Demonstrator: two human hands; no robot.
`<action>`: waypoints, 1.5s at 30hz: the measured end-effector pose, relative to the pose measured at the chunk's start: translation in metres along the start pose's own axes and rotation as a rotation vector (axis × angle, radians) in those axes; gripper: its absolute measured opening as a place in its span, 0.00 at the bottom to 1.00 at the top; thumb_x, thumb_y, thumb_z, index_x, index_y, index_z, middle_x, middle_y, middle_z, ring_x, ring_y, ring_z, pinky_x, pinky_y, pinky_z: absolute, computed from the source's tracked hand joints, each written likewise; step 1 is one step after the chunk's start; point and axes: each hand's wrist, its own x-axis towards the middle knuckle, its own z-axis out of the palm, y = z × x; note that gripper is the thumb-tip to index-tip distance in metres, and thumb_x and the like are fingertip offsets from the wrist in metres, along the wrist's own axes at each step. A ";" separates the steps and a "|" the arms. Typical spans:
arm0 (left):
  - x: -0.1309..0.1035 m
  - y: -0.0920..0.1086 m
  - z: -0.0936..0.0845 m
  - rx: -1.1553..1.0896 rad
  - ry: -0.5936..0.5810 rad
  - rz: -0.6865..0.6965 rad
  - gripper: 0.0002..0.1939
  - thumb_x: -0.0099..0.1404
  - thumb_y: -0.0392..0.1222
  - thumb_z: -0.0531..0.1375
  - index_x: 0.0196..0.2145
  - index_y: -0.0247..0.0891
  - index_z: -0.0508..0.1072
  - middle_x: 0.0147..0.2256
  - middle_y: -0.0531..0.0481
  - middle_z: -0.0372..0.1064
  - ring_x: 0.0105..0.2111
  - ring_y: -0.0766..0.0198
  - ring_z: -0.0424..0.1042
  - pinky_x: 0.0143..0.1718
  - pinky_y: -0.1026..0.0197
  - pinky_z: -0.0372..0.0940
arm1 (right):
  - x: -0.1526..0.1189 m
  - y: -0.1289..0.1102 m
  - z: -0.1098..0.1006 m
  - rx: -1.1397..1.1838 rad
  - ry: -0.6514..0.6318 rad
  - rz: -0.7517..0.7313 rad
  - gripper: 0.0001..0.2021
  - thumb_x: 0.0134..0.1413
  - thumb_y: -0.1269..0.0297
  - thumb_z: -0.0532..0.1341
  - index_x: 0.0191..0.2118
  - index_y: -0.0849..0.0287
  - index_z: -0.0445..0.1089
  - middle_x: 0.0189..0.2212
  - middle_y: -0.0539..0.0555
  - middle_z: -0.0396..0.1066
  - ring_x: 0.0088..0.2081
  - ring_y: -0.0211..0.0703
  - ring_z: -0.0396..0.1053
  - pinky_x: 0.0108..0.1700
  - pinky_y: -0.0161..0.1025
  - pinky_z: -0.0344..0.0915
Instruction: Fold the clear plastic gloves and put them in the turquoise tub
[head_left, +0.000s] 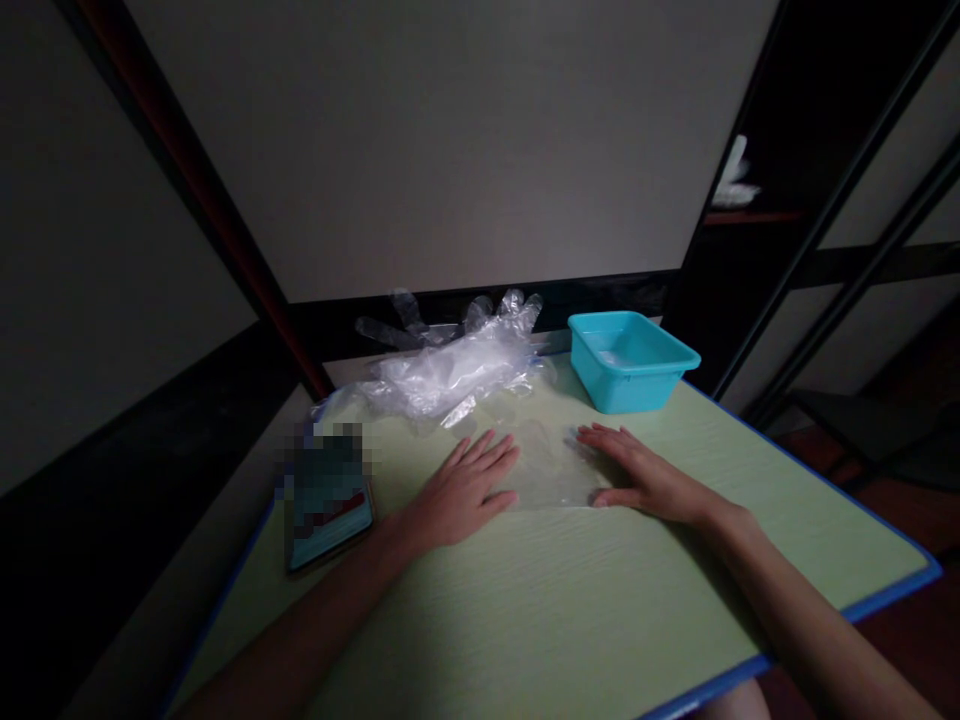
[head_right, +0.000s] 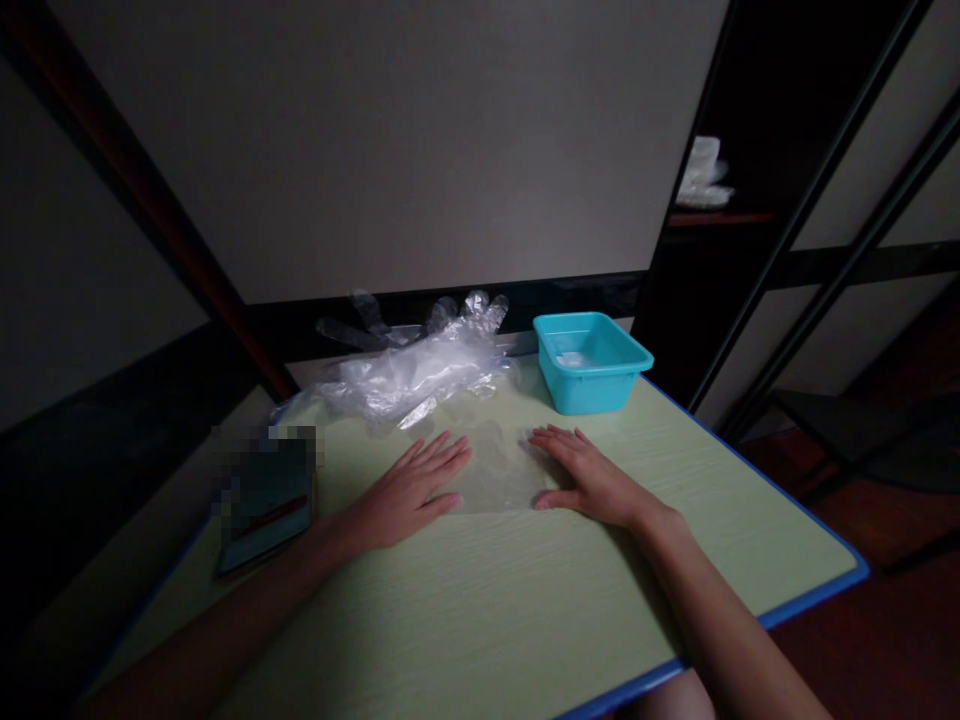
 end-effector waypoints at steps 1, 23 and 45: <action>0.000 0.000 0.000 0.008 -0.004 0.009 0.28 0.64 0.55 0.43 0.58 0.42 0.45 0.60 0.52 0.38 0.60 0.60 0.33 0.57 0.53 0.35 | 0.000 0.000 -0.001 0.009 0.000 -0.003 0.37 0.44 0.46 0.58 0.58 0.58 0.48 0.57 0.61 0.50 0.58 0.54 0.45 0.56 0.56 0.44; 0.000 0.002 0.001 -0.064 0.080 -0.064 0.28 0.64 0.53 0.43 0.58 0.38 0.47 0.60 0.47 0.38 0.59 0.61 0.35 0.57 0.55 0.36 | -0.003 -0.014 0.000 0.039 0.001 -0.021 0.33 0.49 0.50 0.56 0.58 0.57 0.46 0.56 0.60 0.51 0.57 0.52 0.47 0.56 0.57 0.39; -0.012 0.074 -0.006 -0.110 0.001 0.076 0.34 0.63 0.55 0.43 0.59 0.28 0.41 0.60 0.38 0.34 0.59 0.57 0.34 0.58 0.55 0.41 | -0.019 -0.074 0.015 -0.118 -0.026 -0.130 0.38 0.52 0.48 0.51 0.61 0.64 0.33 0.60 0.61 0.32 0.60 0.51 0.35 0.58 0.49 0.44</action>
